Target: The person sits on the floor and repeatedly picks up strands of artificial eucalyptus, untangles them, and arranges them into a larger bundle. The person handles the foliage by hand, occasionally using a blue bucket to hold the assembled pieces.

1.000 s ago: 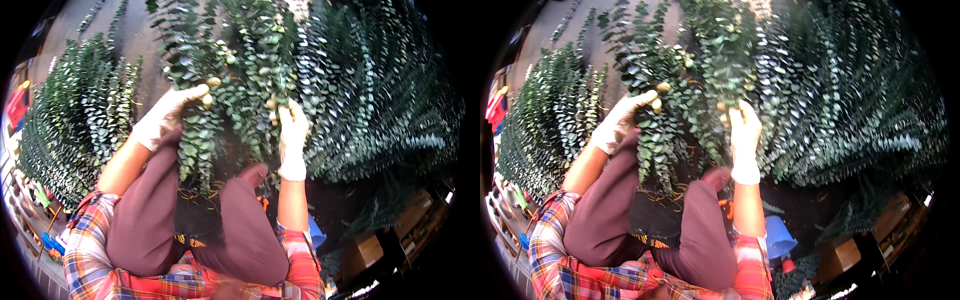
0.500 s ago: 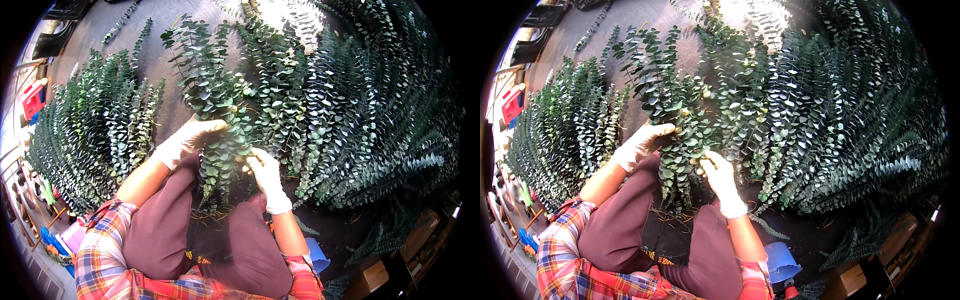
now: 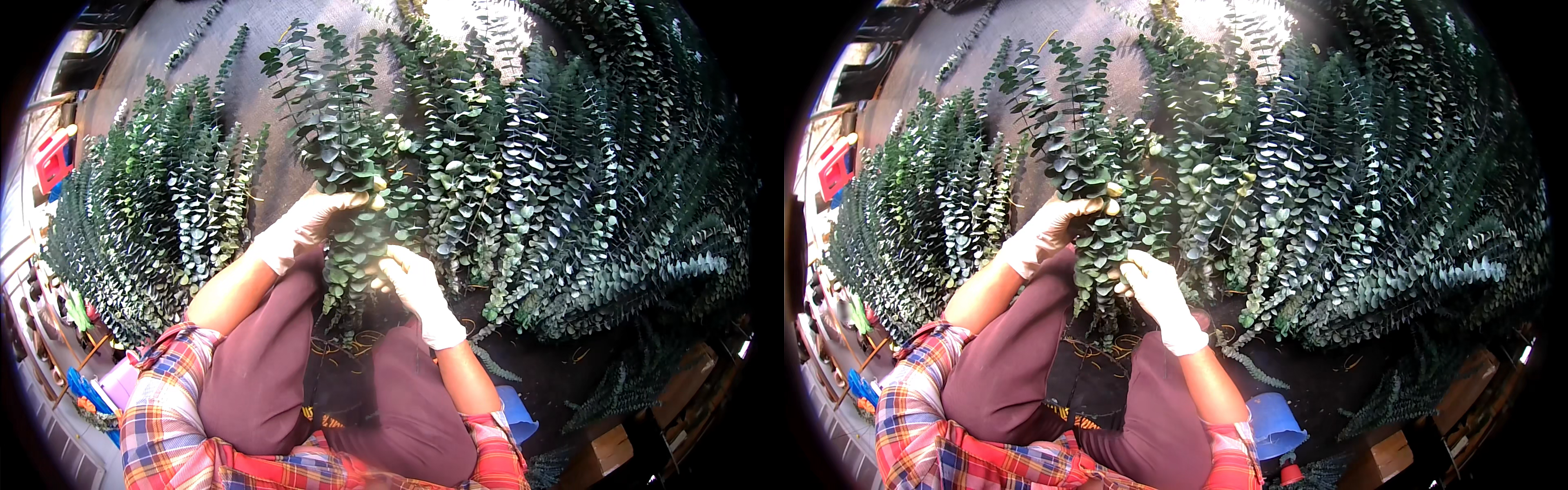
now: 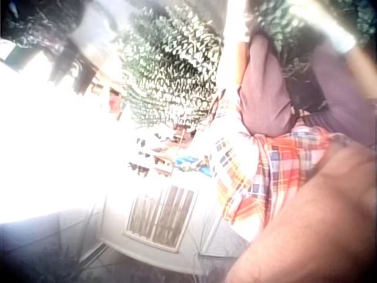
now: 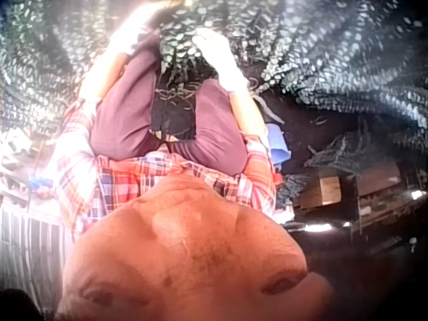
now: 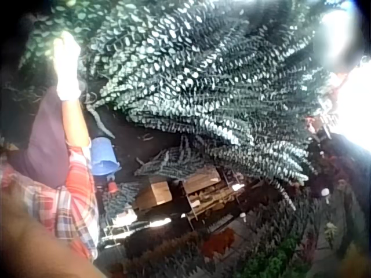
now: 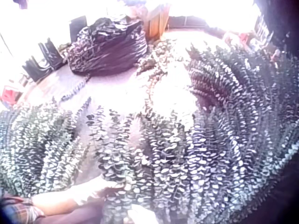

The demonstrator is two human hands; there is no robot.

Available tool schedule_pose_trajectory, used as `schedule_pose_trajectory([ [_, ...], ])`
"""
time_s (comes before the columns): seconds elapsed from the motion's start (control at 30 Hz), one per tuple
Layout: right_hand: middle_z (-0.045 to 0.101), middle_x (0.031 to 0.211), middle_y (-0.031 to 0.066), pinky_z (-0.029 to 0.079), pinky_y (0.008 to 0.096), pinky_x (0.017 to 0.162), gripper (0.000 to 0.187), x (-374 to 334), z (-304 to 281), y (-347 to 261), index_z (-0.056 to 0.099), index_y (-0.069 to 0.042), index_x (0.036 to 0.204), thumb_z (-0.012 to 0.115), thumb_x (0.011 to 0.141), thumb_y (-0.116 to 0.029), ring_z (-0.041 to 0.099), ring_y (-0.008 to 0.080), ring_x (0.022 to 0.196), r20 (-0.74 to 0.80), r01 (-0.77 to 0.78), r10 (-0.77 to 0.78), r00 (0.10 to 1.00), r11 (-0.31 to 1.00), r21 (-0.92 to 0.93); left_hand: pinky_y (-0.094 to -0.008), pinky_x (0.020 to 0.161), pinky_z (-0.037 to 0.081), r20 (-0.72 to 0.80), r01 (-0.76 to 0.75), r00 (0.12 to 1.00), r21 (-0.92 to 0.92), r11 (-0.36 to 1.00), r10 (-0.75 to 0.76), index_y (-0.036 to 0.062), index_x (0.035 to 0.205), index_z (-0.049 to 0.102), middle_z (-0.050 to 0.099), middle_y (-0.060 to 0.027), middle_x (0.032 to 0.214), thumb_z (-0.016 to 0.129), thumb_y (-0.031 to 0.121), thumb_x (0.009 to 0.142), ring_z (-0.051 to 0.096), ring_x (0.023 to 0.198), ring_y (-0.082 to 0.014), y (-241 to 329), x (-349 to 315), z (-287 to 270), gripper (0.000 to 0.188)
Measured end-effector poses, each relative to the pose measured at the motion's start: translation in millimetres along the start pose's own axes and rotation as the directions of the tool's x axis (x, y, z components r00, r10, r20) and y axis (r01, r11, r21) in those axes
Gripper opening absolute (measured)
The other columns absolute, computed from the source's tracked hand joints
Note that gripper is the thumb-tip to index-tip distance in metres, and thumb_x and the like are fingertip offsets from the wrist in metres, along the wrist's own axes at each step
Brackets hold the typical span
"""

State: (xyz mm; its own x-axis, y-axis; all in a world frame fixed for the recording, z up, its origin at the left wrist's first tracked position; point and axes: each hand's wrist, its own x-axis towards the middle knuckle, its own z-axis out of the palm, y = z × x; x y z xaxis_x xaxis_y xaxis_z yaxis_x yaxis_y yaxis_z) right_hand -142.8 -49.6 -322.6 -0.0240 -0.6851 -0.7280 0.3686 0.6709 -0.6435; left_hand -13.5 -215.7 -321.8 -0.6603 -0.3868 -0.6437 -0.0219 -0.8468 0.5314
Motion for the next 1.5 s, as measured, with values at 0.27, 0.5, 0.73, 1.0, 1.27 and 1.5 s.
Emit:
schedule_pose_trajectory([
  [0.27, 0.069, 0.089, 0.011, 0.052, 0.0299, 0.072, 0.024, 10.5, -14.9, 7.5, 0.064, -0.001, 0.108, 0.058, 0.089, -0.014, 0.067, 0.0198, 0.078, -0.027, 0.243, -0.305, 0.952, 0.807, -0.539, -0.0283, 0.086, 0.048, -0.026, 0.104, 0.994, 0.013, 0.994, -0.104, 0.002, 0.121, 0.057, 0.066, -0.0012, 0.094, 0.064, 0.027, 0.09, 0.061, 0.092, -0.0122, -4.2, 4.7, -10.3, 0.04],
  [0.5, 0.064, 0.115, 0.0102, 0.048, 0.0291, 0.09, 0.031, 36.3, -104.9, -21.7, 0.06, -0.002, 0.119, 0.057, 0.089, -0.005, 0.062, 0.0172, 0.1, -0.595, 0.356, -0.496, 0.632, 0.869, -0.344, -0.0281, 0.069, 0.042, -0.022, -0.05, 0.998, 0.017, 0.999, 0.051, -0.0076, 0.11, 0.054, 0.047, 0.0017, 0.07, 0.062, 0.013, 0.083, 0.046, 0.065, -0.0119, 0.3, 11.4, -3.7, 0.035],
  [0.73, 0.057, 0.127, 0.0135, 0.048, 0.0318, 0.091, 0.047, 62.4, -75.9, -9.5, 0.049, -0.008, 0.133, 0.06, 0.088, -0.012, 0.06, 0.0209, 0.108, -0.413, 0.203, -0.35, 0.841, 0.911, -0.36, -0.024, 0.061, 0.037, -0.021, 0.033, 0.999, 0.002, 0.999, -0.033, -0.0082, 0.115, 0.053, 0.046, 0.0027, 0.068, 0.059, 0.014, 0.087, 0.041, 0.06, -0.0091, -2.2, 13.1, -7.4, 0.036],
  [1.0, 0.058, 0.122, 0.0119, 0.047, 0.0307, 0.093, 0.043, 63.4, -30.7, -11.3, 0.053, -0.007, 0.128, 0.055, 0.086, 0.0, 0.059, 0.0222, 0.105, -0.158, 0.508, -0.643, 0.749, 0.711, -0.486, -0.0195, 0.07, 0.05, -0.081, 0.068, 0.995, 0.143, 0.987, -0.057, -0.0021, 0.122, 0.057, 0.07, -0.0067, 0.095, 0.061, 0.016, 0.088, 0.062, 0.075, -0.0076, 3.4, 9.7, -8.3, 0.039],
  [1.27, 0.061, 0.12, 0.0093, 0.048, 0.029, 0.09, 0.041, 78.3, -72.7, -7.6, 0.054, -0.005, 0.128, 0.054, 0.088, 0.001, 0.061, 0.0161, 0.102, -0.457, 0.354, -0.514, 0.726, 0.849, -0.392, -0.0231, 0.07, 0.053, -0.142, 0.123, 0.98, -0.138, 0.983, -0.142, -0.0041, 0.123, 0.056, 0.069, -0.0105, 0.093, 0.061, 0.01, 0.085, 0.063, 0.075, -0.0114, 8.2, -6.2, -17.5, 0.041],
  [1.5, 0.057, 0.123, 0.0164, 0.043, 0.0369, 0.098, 0.038, 75.4, -2.6, 15.0, 0.055, -0.006, 0.124, 0.057, 0.086, -0.011, 0.057, 0.0295, 0.111, 0.002, 0.467, -0.624, 0.782, 0.583, -0.665, -0.0309, 0.089, 0.05, 0.112, 0.126, 0.987, -0.093, 0.988, -0.115, 0.0, 0.139, 0.04, 0.052, -0.0106, 0.136, 0.056, 0.017, 0.089, 0.059, 0.11, -0.0197, -3.9, 21.7, -2.8, 0.055],
])
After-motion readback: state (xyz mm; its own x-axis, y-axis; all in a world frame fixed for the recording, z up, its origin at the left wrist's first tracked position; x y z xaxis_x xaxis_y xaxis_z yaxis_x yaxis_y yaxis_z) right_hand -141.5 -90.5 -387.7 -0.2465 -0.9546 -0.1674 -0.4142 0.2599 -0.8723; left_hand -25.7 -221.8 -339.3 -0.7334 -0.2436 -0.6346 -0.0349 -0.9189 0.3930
